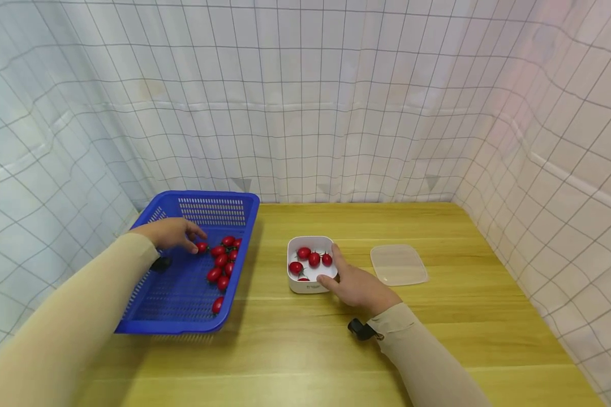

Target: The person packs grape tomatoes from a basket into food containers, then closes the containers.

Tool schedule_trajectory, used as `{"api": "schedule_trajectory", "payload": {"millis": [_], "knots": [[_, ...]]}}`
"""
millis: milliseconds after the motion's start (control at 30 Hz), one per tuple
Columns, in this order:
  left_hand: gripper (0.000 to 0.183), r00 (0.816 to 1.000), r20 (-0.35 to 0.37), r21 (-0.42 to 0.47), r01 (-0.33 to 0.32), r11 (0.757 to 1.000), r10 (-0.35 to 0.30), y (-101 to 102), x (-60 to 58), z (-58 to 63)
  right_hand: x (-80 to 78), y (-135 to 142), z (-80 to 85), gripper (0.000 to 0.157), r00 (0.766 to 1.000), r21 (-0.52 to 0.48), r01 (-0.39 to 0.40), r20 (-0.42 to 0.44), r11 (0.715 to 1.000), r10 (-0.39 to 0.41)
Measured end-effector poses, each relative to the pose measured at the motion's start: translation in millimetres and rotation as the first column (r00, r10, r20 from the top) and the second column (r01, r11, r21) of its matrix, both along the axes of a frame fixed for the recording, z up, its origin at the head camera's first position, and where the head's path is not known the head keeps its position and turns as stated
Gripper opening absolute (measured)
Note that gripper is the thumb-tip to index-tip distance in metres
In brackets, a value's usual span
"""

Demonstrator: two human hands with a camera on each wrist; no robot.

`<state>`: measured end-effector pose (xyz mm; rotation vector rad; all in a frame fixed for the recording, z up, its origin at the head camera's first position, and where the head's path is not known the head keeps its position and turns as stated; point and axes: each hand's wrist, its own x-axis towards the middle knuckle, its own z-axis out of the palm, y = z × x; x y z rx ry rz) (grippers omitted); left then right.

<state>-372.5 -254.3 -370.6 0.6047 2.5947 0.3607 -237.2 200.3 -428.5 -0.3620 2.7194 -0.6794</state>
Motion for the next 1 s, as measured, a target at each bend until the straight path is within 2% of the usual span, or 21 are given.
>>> {"api": "schedule_trajectory", "payload": {"millis": [300,433,633,1000], "knots": [[0.034,0.999,-0.035,0.01,0.0,1.0,0.0,-2.0,-1.0,-13.5,-0.2,-2.2,-1.0,0.097,1.0,0.012,0.013,-0.004,1.0,-0.013],[0.034,0.999,-0.054,0.006,0.002,1.0,-0.002,0.7,2.3,-14.3,0.0,-3.1,-1.7,0.096,1.0,0.01,0.018,0.002,1.0,-0.018],[0.032,0.997,-0.079,-0.052,0.005,0.999,-0.009,7.0,5.3,-14.5,1.7,-3.4,-1.8,0.097,1.0,0.013,0.026,0.008,1.0,-0.026],[0.033,0.997,-0.06,-0.046,-0.05,0.998,0.047,10.6,8.3,-16.9,3.1,-3.2,1.4,0.095,1.0,0.009,0.028,0.005,1.0,-0.028]]}}
